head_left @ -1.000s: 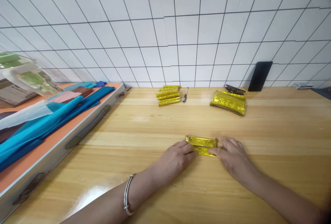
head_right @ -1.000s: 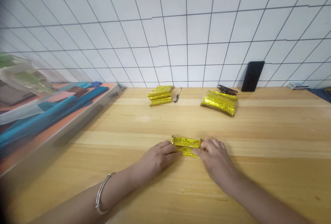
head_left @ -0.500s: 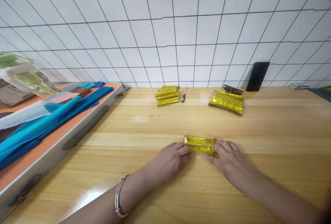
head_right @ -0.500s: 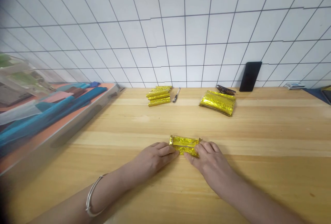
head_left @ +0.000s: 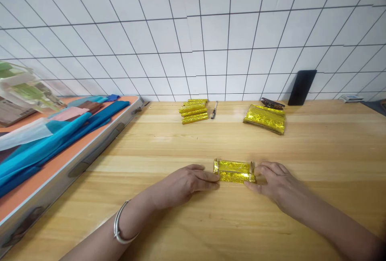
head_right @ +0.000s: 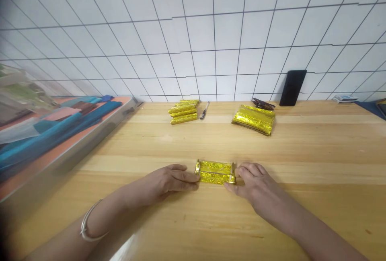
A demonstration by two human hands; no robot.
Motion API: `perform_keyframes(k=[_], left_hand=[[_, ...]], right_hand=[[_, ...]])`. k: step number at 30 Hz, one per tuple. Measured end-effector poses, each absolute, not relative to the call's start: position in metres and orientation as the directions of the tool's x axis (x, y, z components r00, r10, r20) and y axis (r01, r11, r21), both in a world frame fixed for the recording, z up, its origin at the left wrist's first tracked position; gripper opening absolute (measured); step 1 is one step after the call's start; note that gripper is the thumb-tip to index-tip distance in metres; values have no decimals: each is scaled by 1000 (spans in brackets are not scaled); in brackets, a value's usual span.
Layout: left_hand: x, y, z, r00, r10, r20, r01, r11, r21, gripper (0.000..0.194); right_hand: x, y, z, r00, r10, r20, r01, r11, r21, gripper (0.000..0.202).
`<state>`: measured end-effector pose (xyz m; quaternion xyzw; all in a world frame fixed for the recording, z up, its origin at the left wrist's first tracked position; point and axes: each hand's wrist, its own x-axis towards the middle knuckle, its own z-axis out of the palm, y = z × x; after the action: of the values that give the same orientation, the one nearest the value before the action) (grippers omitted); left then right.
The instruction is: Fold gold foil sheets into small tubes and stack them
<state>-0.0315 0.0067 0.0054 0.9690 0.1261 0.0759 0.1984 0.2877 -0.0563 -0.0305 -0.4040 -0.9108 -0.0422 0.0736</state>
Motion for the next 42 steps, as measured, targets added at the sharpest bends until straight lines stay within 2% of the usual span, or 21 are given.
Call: perform_keyframes(k=[7, 13, 19, 25, 31, 36, 42], left_hand=[[-36, 14, -5, 959, 275, 69, 220, -874, 433, 46], [-35, 14, -4, 962, 265, 69, 210, -876, 435, 43], [-33, 9, 0, 958, 280, 58, 233, -882, 410, 42], [-32, 2, 11, 943, 329, 45, 281, -865, 416, 44], [-28, 5, 0, 943, 321, 93, 261, -882, 393, 41], [-23, 5, -24, 932, 293, 213, 223, -928, 300, 32], [-16, -4, -25, 941, 245, 236, 229, -969, 93, 29]], right_hand=[[294, -49, -22, -680, 732, 41, 724, 679, -124, 53], [298, -42, -13, -724, 688, 38, 660, 708, -253, 48], [303, -40, -15, -739, 673, 36, 636, 714, -292, 46], [307, -33, -22, -712, 691, 125, 623, 704, -341, 38], [304, -37, -13, -694, 713, 96, 652, 680, -335, 34], [304, -40, -12, -700, 708, 93, 639, 679, -360, 32], [303, -37, -26, -668, 721, 187, 606, 672, -425, 27]])
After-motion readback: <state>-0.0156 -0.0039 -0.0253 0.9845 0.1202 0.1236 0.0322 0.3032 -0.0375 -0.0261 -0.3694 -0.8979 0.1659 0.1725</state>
